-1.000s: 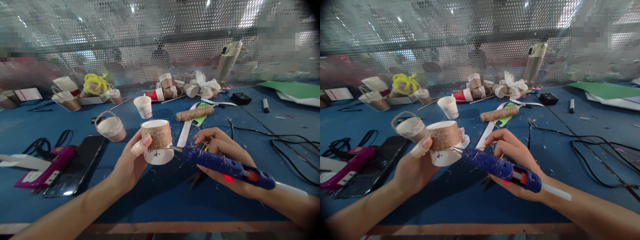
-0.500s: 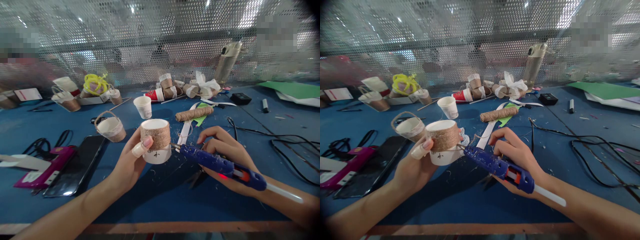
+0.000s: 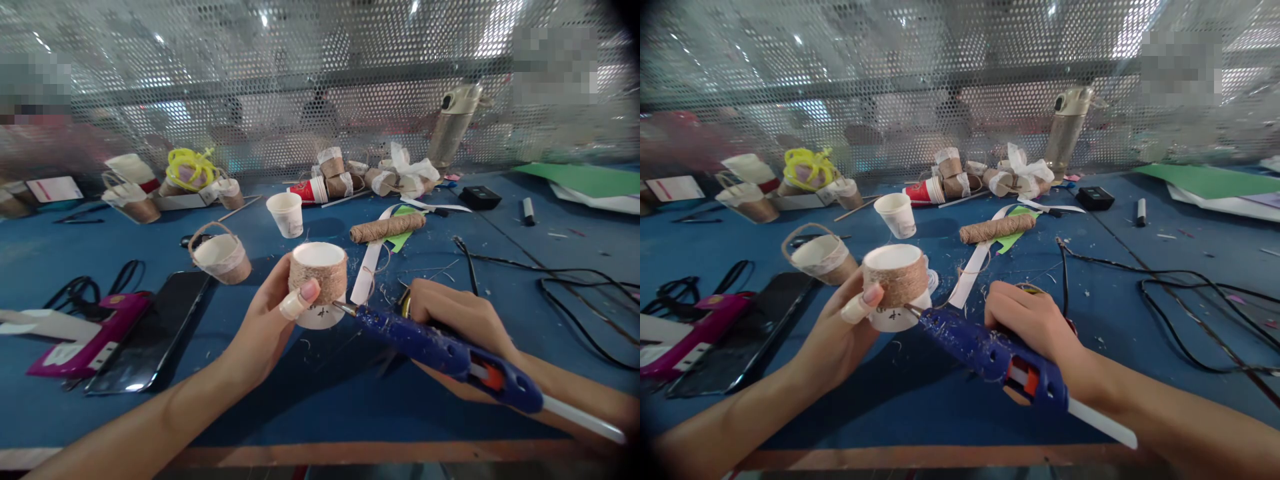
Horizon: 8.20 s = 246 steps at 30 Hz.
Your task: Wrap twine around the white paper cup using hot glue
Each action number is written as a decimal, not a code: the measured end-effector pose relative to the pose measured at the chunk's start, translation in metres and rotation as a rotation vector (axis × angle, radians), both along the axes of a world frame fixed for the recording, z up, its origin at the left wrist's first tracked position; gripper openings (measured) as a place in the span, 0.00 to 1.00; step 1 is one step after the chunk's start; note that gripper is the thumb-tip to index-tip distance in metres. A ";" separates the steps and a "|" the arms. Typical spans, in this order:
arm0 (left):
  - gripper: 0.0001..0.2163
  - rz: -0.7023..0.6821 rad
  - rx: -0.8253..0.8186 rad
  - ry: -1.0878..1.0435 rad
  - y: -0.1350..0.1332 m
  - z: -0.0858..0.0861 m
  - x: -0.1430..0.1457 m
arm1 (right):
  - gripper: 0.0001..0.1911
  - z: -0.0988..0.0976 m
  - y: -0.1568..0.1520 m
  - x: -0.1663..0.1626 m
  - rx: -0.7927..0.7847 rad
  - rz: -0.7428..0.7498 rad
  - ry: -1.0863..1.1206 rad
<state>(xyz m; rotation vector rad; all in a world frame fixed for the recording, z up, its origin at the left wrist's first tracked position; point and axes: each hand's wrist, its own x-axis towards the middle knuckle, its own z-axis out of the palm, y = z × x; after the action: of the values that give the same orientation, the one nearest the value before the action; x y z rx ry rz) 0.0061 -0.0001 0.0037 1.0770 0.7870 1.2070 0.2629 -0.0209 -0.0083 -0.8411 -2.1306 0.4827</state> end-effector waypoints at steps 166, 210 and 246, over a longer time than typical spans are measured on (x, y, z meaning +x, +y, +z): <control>0.21 -0.181 -0.184 -0.071 -0.004 -0.011 0.005 | 0.12 0.013 0.004 -0.023 -0.584 -0.306 0.557; 0.27 -0.151 -0.227 0.015 -0.004 -0.002 0.006 | 0.10 0.003 0.003 -0.013 -0.365 -0.157 0.375; 0.17 -0.098 -0.135 -0.101 0.001 0.001 -0.004 | 0.11 0.009 0.004 0.001 0.045 -0.067 0.124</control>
<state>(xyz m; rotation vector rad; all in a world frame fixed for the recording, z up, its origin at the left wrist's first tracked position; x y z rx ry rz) 0.0020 0.0006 0.0052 0.9269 0.7192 1.1006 0.2636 -0.0164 0.0008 -0.8327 -1.9861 0.4392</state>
